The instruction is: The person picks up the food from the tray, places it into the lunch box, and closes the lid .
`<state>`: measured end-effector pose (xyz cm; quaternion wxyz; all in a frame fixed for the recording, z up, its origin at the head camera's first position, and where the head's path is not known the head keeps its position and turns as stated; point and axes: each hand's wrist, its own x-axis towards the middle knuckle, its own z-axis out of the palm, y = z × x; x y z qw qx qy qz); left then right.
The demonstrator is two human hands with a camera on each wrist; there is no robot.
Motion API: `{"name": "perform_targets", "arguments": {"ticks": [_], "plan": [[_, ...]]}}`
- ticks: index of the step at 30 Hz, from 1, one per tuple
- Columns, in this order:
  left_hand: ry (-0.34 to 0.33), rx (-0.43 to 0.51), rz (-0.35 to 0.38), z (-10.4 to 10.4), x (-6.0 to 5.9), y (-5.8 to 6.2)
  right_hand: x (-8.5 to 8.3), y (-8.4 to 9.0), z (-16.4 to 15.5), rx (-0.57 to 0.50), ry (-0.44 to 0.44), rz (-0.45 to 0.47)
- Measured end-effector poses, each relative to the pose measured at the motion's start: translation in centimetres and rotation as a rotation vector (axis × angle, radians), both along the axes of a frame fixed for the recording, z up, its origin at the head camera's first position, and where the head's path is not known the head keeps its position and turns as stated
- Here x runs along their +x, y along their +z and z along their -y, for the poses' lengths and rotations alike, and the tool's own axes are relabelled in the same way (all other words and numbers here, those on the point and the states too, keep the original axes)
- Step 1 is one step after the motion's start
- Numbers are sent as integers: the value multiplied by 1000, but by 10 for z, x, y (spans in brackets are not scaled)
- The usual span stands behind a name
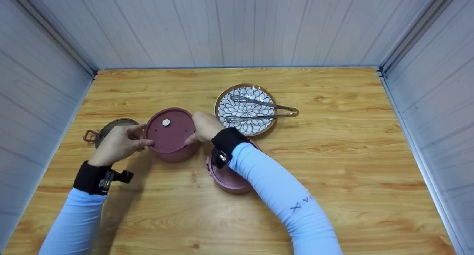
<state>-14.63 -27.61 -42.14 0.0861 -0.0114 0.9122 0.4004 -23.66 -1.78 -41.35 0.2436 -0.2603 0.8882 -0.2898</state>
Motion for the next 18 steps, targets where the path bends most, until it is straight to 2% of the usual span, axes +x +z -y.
{"name": "perform_targets", "arguments": {"ticks": [5,11,18], "plan": [[-11,-9,17,1,1,-3,1,-4,2,23,9,-17],[-31,-42,-2,2,0,-6,1,-4,4,38,23,-11],[-52,-104,-36,-1,-1,-8,0,-8,4,53,68,-74]]}}
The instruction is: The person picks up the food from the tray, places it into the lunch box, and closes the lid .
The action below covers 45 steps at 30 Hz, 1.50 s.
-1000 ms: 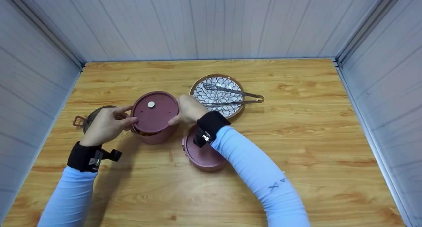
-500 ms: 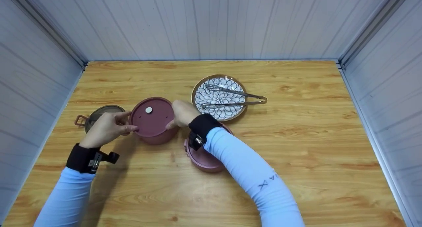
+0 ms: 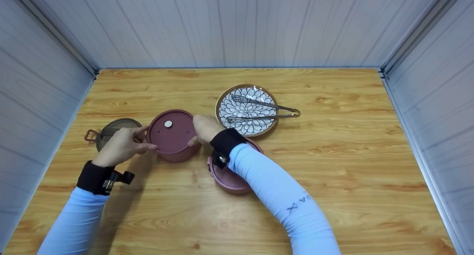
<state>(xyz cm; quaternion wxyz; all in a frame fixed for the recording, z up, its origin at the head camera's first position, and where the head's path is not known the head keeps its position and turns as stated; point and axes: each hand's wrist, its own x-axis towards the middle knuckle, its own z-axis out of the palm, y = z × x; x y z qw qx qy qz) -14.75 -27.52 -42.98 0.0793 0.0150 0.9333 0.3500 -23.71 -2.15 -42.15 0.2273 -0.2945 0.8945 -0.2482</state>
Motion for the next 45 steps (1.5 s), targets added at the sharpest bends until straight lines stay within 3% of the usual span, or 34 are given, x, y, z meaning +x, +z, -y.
{"name": "perform_targets", "arguments": {"ticks": [8,11,17,20,23,30,39,45], "plan": [[0,-193,-4,-4,-5,6,-5,5,2,66,30,-80],[-58,-239,32,-6,-11,9,-8,9,6,76,49,-114],[-207,-243,141,-8,-26,10,-17,7,11,152,169,-135],[-245,-270,178,-9,-31,8,-21,3,12,181,207,-126],[-264,-295,159,-9,-35,7,-24,1,12,205,213,-119],[-316,-296,21,-7,-36,10,-25,9,24,286,234,-119],[-296,-296,61,-6,-40,9,-25,20,36,346,265,-176],[-295,-267,78,-4,-40,6,-22,16,33,342,260,-186]]}}
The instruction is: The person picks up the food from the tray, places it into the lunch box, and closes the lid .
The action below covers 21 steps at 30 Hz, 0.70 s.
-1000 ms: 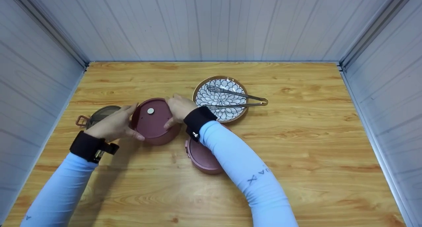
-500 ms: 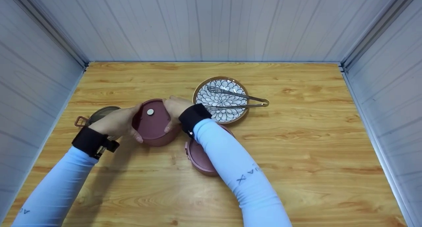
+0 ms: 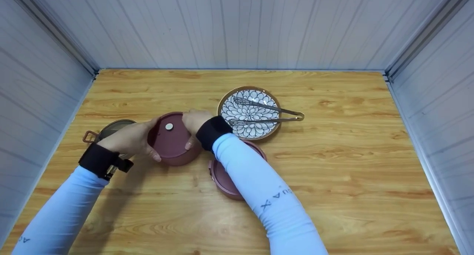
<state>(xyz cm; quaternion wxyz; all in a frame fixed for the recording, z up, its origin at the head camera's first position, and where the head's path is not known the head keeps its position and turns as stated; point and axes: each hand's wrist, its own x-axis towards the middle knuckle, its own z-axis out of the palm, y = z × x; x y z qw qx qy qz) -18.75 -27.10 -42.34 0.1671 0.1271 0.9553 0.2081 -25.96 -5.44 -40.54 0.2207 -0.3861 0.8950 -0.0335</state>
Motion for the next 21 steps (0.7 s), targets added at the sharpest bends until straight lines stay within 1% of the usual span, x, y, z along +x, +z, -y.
{"name": "perform_targets", "arguments": {"ticks": [2,7,10,13,17,21], "plan": [[4,-19,34,-2,0,0,0,-2,-3,-5,-23,32],[4,-83,129,-7,-2,1,1,-9,-6,-69,-100,156],[-5,-121,150,-9,-5,4,2,-12,-4,-96,-117,211],[-11,-149,167,-12,-8,7,1,-12,-3,-90,-120,230],[-10,-126,197,-16,-13,7,-4,-10,-5,-93,-123,246],[-14,-64,202,-13,-13,2,-7,-14,-10,-144,-99,253]]}}
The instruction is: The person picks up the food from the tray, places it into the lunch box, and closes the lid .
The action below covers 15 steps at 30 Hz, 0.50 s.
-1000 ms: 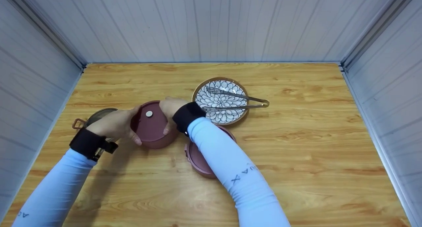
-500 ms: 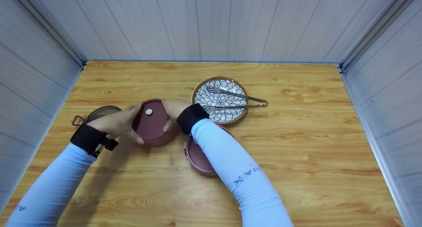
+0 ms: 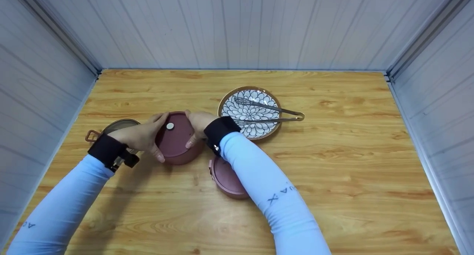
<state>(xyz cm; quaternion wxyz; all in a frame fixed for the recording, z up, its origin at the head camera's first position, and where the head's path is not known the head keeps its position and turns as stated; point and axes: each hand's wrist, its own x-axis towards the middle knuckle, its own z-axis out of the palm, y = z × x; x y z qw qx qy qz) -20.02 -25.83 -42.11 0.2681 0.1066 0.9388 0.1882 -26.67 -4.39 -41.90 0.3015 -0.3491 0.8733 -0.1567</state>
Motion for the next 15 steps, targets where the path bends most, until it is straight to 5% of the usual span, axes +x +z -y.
{"name": "perform_targets", "arguments": {"ticks": [5,15], "plan": [[41,125,12,11,4,-4,-2,-1,-9,-52,-13,9],[317,259,13,29,25,-9,-4,0,-15,-64,-127,73]]}}
